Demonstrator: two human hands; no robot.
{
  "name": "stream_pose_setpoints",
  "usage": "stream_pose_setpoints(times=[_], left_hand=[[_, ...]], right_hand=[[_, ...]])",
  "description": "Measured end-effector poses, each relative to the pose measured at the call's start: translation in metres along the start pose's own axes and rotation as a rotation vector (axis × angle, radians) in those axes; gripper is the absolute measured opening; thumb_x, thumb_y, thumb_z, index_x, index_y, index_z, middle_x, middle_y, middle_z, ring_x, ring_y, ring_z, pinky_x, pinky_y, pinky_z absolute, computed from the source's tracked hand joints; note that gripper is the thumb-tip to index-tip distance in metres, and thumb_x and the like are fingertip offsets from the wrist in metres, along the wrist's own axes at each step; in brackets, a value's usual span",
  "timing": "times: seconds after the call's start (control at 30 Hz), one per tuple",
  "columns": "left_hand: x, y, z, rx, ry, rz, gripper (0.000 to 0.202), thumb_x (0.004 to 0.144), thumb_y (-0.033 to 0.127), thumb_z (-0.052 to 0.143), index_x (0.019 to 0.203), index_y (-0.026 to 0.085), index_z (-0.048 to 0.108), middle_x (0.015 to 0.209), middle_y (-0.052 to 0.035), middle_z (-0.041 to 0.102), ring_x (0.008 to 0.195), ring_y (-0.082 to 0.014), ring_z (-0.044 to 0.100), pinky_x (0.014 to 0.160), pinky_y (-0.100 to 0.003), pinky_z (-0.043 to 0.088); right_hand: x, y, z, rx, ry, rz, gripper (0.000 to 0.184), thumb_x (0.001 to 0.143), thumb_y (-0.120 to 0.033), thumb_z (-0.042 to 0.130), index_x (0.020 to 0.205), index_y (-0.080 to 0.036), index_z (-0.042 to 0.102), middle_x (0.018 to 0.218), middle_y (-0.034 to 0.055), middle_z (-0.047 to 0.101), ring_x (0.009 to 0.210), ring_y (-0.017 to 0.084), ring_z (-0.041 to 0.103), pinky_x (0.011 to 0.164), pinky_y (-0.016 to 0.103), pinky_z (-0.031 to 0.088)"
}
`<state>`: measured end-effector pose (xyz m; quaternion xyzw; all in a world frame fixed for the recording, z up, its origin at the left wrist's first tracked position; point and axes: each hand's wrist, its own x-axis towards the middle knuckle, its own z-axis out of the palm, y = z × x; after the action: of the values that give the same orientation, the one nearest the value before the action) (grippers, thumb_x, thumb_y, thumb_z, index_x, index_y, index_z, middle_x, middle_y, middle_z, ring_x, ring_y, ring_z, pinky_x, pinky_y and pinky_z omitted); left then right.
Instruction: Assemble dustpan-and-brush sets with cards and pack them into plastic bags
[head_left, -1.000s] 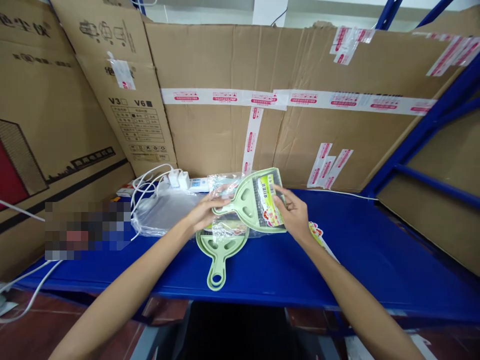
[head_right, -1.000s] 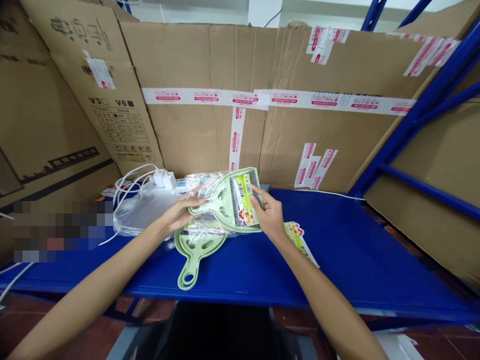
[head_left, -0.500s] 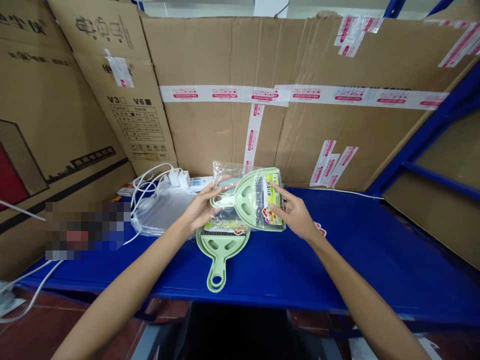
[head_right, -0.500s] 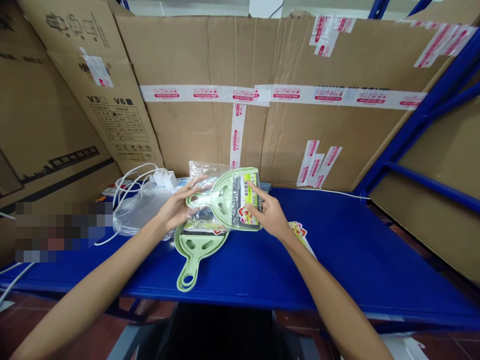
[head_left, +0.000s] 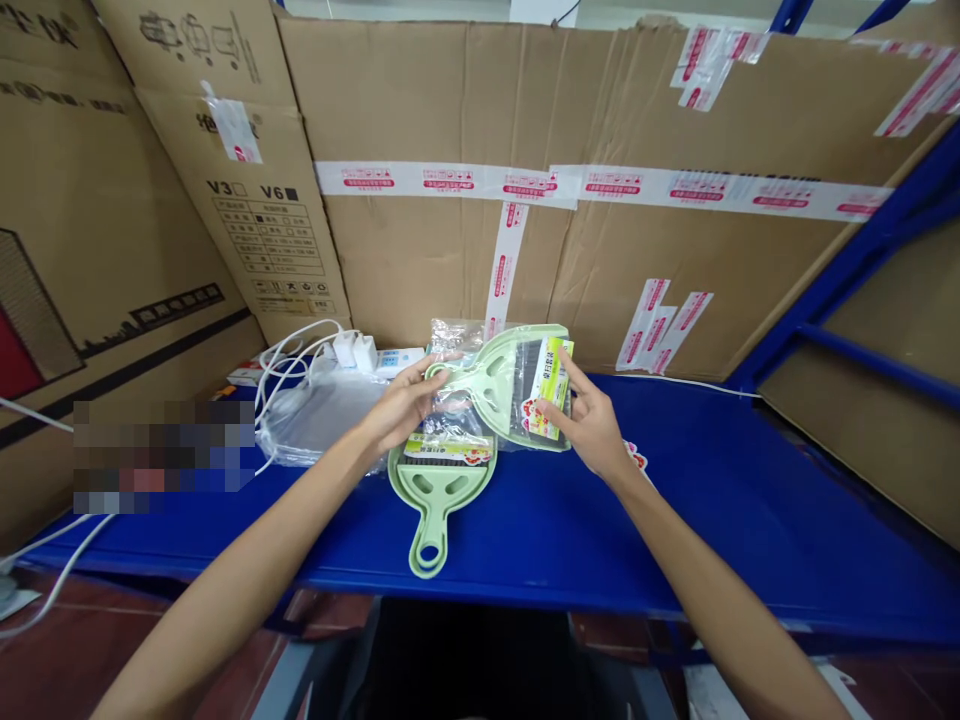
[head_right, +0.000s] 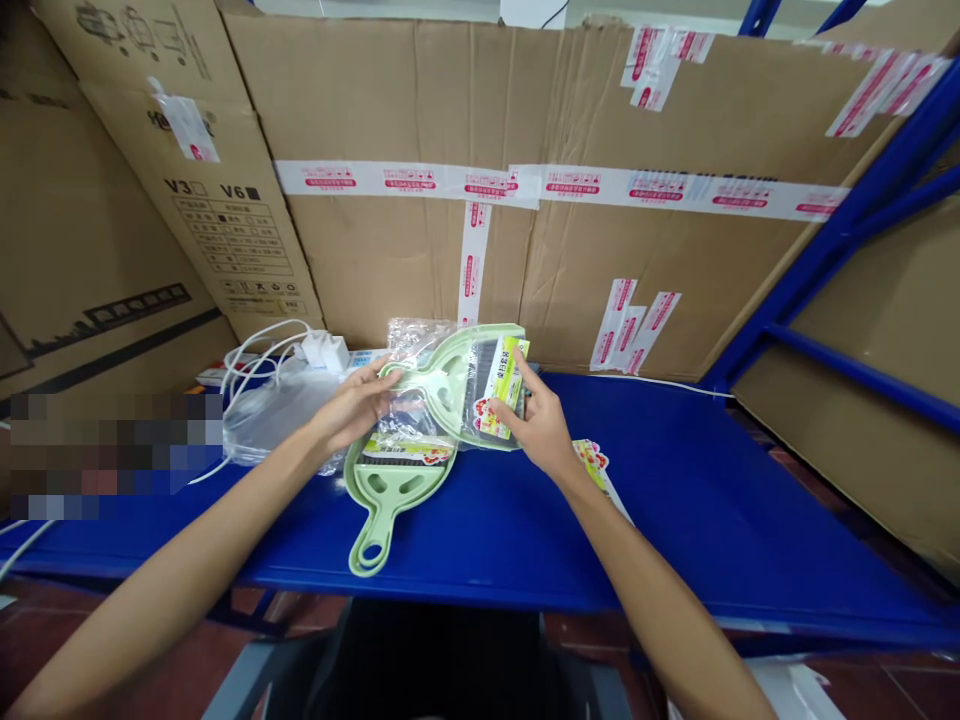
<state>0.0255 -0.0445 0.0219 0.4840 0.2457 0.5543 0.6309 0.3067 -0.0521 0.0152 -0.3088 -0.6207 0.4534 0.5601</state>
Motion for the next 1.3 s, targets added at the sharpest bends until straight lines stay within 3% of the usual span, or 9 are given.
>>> stream_pose_setpoints(times=[0.2,0.37,0.5,0.6,0.73,0.83,0.97,1.07,1.3], left_hand=[[-0.001,0.008,-0.002,0.039,-0.004,0.011,0.043,0.093,0.031,0.079,0.133,0.021,0.070,0.132,-0.0111,0.074,0.108,-0.0268,0.075,0.092,-0.042,0.067],[0.003,0.010,-0.008,0.014,0.073,0.054,0.038,0.087,0.026,0.083,0.123,0.019,0.071,0.129,-0.0097,0.076,0.104,-0.0225,0.076,0.095,-0.038,0.065],[0.001,0.002,-0.004,0.077,0.039,0.066,0.057,0.078,0.017,0.090,0.131,0.022,0.070,0.134,-0.0077,0.074,0.107,-0.0197,0.074,0.092,-0.027,0.062],[-0.001,-0.007,0.002,0.128,0.070,0.037,0.063,0.072,0.018,0.095,0.131,0.021,0.070,0.120,-0.0054,0.077,0.099,-0.0178,0.074,0.082,-0.023,0.061],[-0.002,-0.012,0.006,0.196,0.142,-0.047,0.064,0.067,0.022,0.099,0.124,0.017,0.072,0.099,-0.0045,0.078,0.087,-0.0188,0.073,0.074,-0.027,0.063],[-0.003,-0.007,0.005,0.162,0.090,-0.025,0.068,0.071,0.030,0.098,0.132,0.019,0.071,0.109,-0.0075,0.078,0.090,-0.0211,0.074,0.077,-0.031,0.065],[-0.004,0.004,-0.001,0.176,-0.018,-0.061,0.054,0.086,0.047,0.085,0.132,0.020,0.075,0.117,-0.0119,0.077,0.091,-0.0251,0.076,0.071,-0.034,0.067],[-0.003,0.005,-0.005,0.236,-0.049,-0.128,0.047,0.086,0.039,0.086,0.128,0.021,0.077,0.119,-0.0121,0.078,0.096,-0.0278,0.076,0.071,-0.035,0.068],[-0.003,-0.004,-0.005,0.157,-0.049,-0.228,0.047,0.088,0.037,0.084,0.131,0.021,0.073,0.123,-0.0150,0.075,0.100,-0.0291,0.076,0.075,-0.043,0.070]], right_hand=[[-0.001,0.003,0.006,-0.083,-0.035,-0.076,0.115,0.079,-0.037,0.089,0.172,-0.033,0.021,0.170,0.0057,0.041,0.148,0.033,0.052,0.125,0.052,0.042],[-0.001,0.006,0.004,-0.109,0.004,-0.078,0.114,0.083,-0.040,0.085,0.173,-0.031,0.016,0.171,0.0051,0.039,0.152,0.032,0.047,0.127,0.050,0.038],[-0.001,0.008,0.003,-0.120,-0.037,-0.072,0.115,0.083,-0.038,0.086,0.173,-0.031,0.016,0.173,0.0046,0.036,0.151,0.031,0.048,0.128,0.050,0.037],[-0.003,0.010,0.005,-0.101,-0.024,-0.090,0.115,0.082,-0.038,0.087,0.173,-0.030,0.016,0.173,0.0048,0.035,0.153,0.031,0.045,0.128,0.050,0.036],[-0.005,0.013,0.007,-0.097,0.020,-0.106,0.114,0.082,-0.038,0.088,0.172,-0.029,0.019,0.174,0.0046,0.032,0.156,0.031,0.039,0.129,0.049,0.033],[-0.004,0.012,0.005,-0.073,0.010,-0.079,0.114,0.080,-0.036,0.089,0.172,-0.030,0.022,0.173,0.0047,0.034,0.155,0.031,0.042,0.128,0.049,0.035],[-0.002,0.004,0.000,-0.045,-0.069,-0.015,0.110,0.074,-0.030,0.092,0.168,-0.033,0.035,0.171,0.0024,0.039,0.152,0.032,0.046,0.126,0.052,0.038],[-0.003,-0.001,-0.002,-0.079,-0.148,0.035,0.101,0.072,-0.025,0.093,0.161,-0.033,0.047,0.169,0.0015,0.042,0.153,0.033,0.045,0.125,0.052,0.040],[-0.002,0.003,-0.009,-0.081,-0.219,0.118,0.098,0.069,-0.019,0.094,0.157,-0.038,0.053,0.167,0.0010,0.045,0.149,0.035,0.050,0.121,0.056,0.045]])
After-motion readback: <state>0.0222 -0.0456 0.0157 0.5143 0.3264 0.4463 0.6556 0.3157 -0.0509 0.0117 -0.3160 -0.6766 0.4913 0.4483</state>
